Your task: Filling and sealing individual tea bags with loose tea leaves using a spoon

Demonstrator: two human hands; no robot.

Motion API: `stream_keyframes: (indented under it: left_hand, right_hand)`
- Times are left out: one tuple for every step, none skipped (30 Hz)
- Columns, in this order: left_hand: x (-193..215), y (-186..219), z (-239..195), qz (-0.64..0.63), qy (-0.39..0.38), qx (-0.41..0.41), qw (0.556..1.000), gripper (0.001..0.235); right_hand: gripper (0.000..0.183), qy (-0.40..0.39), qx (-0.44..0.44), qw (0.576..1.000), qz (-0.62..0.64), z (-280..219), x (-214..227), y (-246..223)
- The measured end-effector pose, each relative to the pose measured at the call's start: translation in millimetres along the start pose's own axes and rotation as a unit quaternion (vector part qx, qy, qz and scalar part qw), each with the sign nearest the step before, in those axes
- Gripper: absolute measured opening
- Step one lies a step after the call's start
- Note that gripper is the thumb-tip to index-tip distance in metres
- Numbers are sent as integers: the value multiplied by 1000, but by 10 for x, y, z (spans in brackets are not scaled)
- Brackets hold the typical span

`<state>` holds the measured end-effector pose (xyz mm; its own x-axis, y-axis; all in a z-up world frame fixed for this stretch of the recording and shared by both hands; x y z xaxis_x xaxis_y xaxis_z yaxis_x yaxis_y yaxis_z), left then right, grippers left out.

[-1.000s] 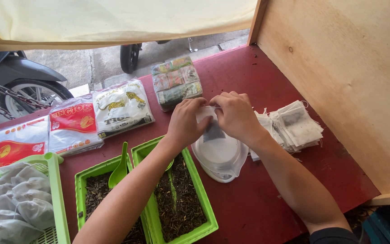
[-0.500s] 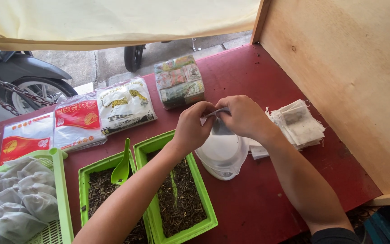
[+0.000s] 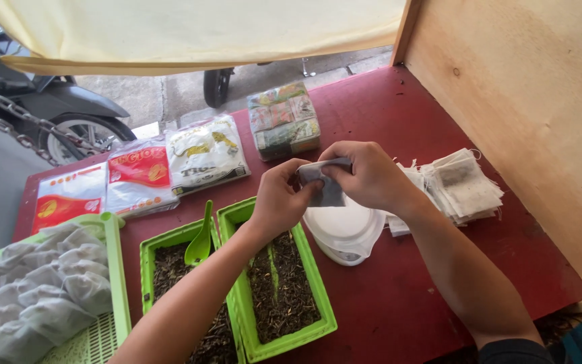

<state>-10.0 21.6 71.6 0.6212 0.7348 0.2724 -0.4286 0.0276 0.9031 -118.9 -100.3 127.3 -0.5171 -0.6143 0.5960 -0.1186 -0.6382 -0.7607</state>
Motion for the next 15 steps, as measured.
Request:
stream_keyframes:
  left_hand:
    - [100,50,-50,1,5,2,1000,23]
    - [193,102,-103,9,0,2,1000,23]
    - [293,164,-146,19,-3,1,1000,23]
    - [423,253,-220,21,3,1,1000,23]
    - [553,343,-313,38,-3,-9,999,23]
    - [685,431,-413,56,-8,-19,998,23]
    - [801,484,-486,60,3,-15,998,23]
    - [908,562,-564,64,9,-40,997,21]
    - [1024,622,-676,69,13,-61,996,18]
    - [1147,556,-788,74,22,-53,996,18]
    - [1265,521,-876,84,32,-65,994,21]
    - [1383,491,-965,94,42,-77,992,24]
    - [1478,457,-1050,98,49,-74,991,24]
    - [1568,416,-1135,108,50,-66,991,25]
    - [1649,376,-1216,117,53,-59,990,25]
  right_hand:
    - [13,-4,2,1000,1,-24,-55,-41]
    - [13,-2,13,1000,20,-49,-104,-95]
    - [14,1,26,999,40,-64,-147,-156]
    - [14,-3,30,999,41,-106,-188,-215]
    - [14,-2,77,996,40,-151,-238,-324]
    - [14,-2,123,992,39,-205,-293,-434]
    - [14,-11,130,991,43,-220,-357,-540]
    - [13,-22,159,985,59,-246,-424,-665]
    - [12,-35,184,979,78,-299,-520,-785]
    - [12,-45,187,978,84,-320,-627,-855]
    - [12,-55,200,974,90,-332,-714,-937]
    - [12,-65,213,970,96,-344,-799,-1022]
    - [12,-71,217,968,100,-360,-895,-1082]
    - [11,-79,228,965,106,-379,-992,-1150]
    - [11,-88,241,960,111,-393,-1082,-1214]
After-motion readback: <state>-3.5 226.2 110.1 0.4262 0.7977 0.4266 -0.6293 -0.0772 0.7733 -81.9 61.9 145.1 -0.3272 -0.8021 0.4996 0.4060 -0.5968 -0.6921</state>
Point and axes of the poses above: each hand's wrist, its own z-axis towards the middle knuckle, its own x-axis out of the back of the hand, y = z × x, the point moved 5 cm from there along z, towards the middle knuckle, and after that the axes turned 4 degrees about y, right-handed, at the moved point
